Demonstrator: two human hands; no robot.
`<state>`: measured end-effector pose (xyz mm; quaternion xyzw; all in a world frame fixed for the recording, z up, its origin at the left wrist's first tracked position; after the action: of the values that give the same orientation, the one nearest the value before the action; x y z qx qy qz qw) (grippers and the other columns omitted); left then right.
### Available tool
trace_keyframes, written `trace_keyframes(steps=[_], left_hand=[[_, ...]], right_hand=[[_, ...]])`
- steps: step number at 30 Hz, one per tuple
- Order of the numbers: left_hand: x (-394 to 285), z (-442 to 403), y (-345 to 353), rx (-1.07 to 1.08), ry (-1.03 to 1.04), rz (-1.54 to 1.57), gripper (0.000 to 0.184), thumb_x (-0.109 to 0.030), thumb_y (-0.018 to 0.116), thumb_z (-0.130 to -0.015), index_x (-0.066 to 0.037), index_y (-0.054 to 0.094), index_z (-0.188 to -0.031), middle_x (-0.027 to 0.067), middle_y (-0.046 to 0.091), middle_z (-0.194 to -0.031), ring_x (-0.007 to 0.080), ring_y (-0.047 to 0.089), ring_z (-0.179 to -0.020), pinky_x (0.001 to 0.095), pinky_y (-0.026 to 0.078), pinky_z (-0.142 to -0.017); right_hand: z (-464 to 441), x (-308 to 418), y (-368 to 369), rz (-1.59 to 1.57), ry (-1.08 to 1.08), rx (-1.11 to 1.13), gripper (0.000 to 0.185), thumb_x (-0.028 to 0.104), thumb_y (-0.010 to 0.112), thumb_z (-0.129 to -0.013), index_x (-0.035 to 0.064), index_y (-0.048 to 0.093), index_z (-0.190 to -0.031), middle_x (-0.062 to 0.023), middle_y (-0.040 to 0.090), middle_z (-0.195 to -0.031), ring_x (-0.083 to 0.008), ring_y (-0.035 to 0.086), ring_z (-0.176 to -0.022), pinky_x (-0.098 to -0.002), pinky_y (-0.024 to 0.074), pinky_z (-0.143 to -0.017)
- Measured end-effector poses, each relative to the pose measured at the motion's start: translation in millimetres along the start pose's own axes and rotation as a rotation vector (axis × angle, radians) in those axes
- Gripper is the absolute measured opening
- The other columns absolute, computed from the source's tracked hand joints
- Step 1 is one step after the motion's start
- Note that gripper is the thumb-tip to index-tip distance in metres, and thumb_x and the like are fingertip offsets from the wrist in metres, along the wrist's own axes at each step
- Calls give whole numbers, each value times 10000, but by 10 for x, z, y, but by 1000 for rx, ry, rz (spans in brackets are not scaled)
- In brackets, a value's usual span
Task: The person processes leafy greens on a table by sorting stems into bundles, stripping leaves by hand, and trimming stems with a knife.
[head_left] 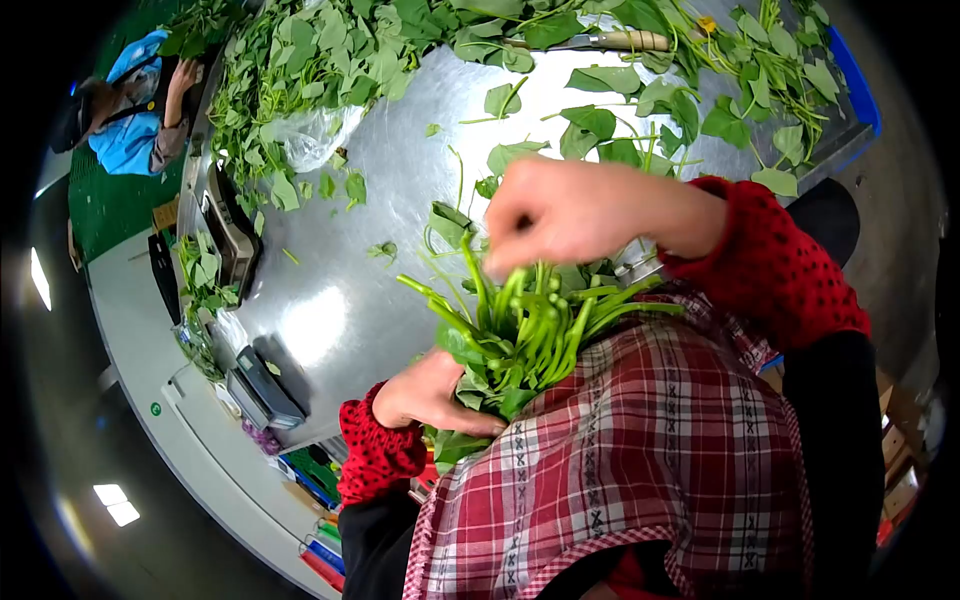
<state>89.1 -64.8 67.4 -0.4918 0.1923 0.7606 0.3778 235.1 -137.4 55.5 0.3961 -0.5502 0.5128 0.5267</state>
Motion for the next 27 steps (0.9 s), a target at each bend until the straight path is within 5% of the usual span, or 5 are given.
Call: trace_keyframes(steps=[4,11,16,21,27], left_hand=[[82,11,29,-31,-2,36,684,-190,846,-641,15,529,-1212,176,538,-1231,309,508,-1135,384,382,-998],[22,-49,43,105,35,-67,883,-201,862,-630,6,407,-1357,172,454,-1362,298,438,-1248,393,336,-1053],[-121,-49,-49,-88,35,-33,597,-225,827,-633,-2,592,-1134,189,595,-1145,349,563,-1033,386,435,-921],[-159,-107,-71,-85,98,-57,551,-241,823,-629,-9,622,-1087,180,634,-1063,346,609,-925,387,478,-829],[-154,-83,-35,-67,133,-114,460,-276,797,-650,-23,649,-1005,172,648,-969,366,607,-824,385,492,-713]], right_hand=[[334,-246,-704,-173,-12,-568,302,289,684,-770,-10,695,-730,-70,606,-578,-141,486,-495,-322,401,-493],[379,-41,48,-459,233,133,335,301,573,-933,19,627,-759,-16,608,-615,-85,545,-529,-231,449,-513],[651,-479,-1014,-284,102,-591,283,243,537,-946,28,607,-777,-5,585,-664,-83,553,-592,-234,461,-574],[320,-175,238,-359,170,207,214,189,634,-907,-23,655,-930,-21,617,-723,-85,558,-673,-259,449,-612],[341,-34,38,183,-73,32,144,112,657,-841,-16,637,-779,-40,566,-663,-115,507,-602,-284,417,-573]])
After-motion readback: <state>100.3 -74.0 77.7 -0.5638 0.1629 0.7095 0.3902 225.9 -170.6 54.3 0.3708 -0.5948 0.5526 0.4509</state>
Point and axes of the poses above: each hand's wrist, its own z-axis away from the middle knuckle, its own y-axis out of the palm, x = y × z, the point moved 8 cm from there along -z, towards the middle knuckle
